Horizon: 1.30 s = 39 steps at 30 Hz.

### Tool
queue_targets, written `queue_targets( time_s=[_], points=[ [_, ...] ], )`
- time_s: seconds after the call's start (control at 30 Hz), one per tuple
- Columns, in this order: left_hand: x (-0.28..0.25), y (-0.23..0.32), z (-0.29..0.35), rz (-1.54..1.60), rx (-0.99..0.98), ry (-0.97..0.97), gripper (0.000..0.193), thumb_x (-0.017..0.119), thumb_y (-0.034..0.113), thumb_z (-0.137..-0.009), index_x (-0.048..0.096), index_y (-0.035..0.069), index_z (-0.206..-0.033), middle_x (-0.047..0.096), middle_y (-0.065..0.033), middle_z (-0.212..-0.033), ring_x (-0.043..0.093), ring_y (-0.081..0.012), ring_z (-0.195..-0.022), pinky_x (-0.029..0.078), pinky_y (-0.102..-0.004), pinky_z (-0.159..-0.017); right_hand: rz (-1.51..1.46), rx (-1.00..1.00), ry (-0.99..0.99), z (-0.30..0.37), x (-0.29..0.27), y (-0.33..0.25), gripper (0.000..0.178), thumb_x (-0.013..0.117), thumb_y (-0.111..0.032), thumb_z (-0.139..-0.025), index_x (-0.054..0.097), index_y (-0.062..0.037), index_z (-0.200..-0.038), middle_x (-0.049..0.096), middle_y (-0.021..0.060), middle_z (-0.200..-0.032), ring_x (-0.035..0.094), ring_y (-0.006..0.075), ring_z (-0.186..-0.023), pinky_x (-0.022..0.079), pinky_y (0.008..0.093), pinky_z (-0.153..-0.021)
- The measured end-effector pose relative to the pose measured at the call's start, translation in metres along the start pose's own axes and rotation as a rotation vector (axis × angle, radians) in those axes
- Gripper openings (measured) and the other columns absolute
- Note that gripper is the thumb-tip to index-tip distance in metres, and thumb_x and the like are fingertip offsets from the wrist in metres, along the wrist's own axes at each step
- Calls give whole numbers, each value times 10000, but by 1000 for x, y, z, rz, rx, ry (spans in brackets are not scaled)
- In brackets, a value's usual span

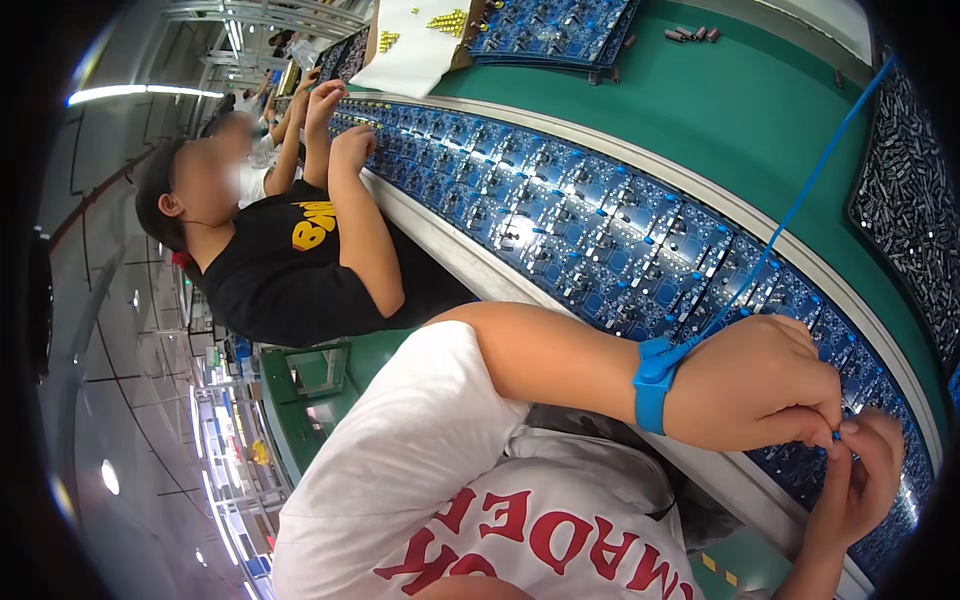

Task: Assembling small electronic components onto circuit boards on a production line.

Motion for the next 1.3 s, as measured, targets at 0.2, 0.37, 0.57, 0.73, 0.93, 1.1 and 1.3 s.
queue_targets(
  time_s=[0.2, 0.37, 0.57, 0.73, 0.93, 1.1, 1.3],
  points=[
    [0, 0, 0, -23, 18, 3, 125, 722, 206, -842, 642, 110, -844, 635, -39, -667, 616, -274, -633, 451, -390, -653, -34, 2, -1, 1, -1, 1, 209, 580, 91, -861, 593, 5, -1051, 565, 138, -1067, 542, 239, -959, 448, 325, -856],
    [0, 1, 0, -36, 29, 3, 134, 727, 217, -841, 644, 112, -842, 639, -42, -670, 618, -275, -631, 453, -393, -646, -145, 74, 38, 9, 0, 11, 265, 573, 82, -876, 565, 20, -1133, 553, 139, -1122, 532, 204, -956, 436, 312, -882],
    [0, 4, 3, -63, 81, 34, 144, 733, 231, -835, 653, 112, -823, 650, -43, -676, 627, -274, -641, 451, -395, -642, -208, 78, 65, 17, 3, 18, 313, 570, 69, -892, 533, 34, -1201, 541, 138, -1161, 522, 176, -950, 420, 303, -916],
    [2, 4, 2, -77, 123, 33, 146, 736, 240, -830, 661, 115, -811, 657, -38, -682, 630, -272, -645, 448, -395, -642, -203, 127, 102, 21, -4, 25, 310, 578, 66, -891, 537, 35, -1197, 537, 129, -1139, 521, 182, -954, 417, 308, -923],
    [1, 2, 1, -50, 91, 38, 140, 728, 241, -830, 675, 113, -813, 663, -31, -680, 630, -266, -646, 448, -395, -658, -178, 219, 153, 16, -2, 25, 298, 597, 70, -881, 543, 29, -1172, 532, 107, -1068, 514, 192, -959, 419, 313, -911],
    [1, 1, 1, -52, 41, 23, 131, 721, 232, -829, 680, 110, -807, 670, -25, -686, 627, -262, -640, 451, -392, -670, -183, 151, 128, 10, 0, 19, 235, 605, 77, -871, 552, 16, -1091, 528, 101, -1010, 507, 199, -943, 424, 311, -878],
    [2, 1, 2, -19, 23, 11, 124, 726, 225, -823, 682, 111, -802, 679, -17, -689, 627, -261, -626, 459, -386, -676, -122, 9, 11, 3, 0, 5, 159, 579, 82, -897, 543, 5, -1031, 512, 95, -1000, 507, 174, -934, 421, 269, -850]
  ],
)
Point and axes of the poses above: each hand's wrist, its own z-axis away from the middle knuckle, its own x-axis out of the palm, y = z × x, the point moved 3 cm from there along -z, towards the middle knuckle
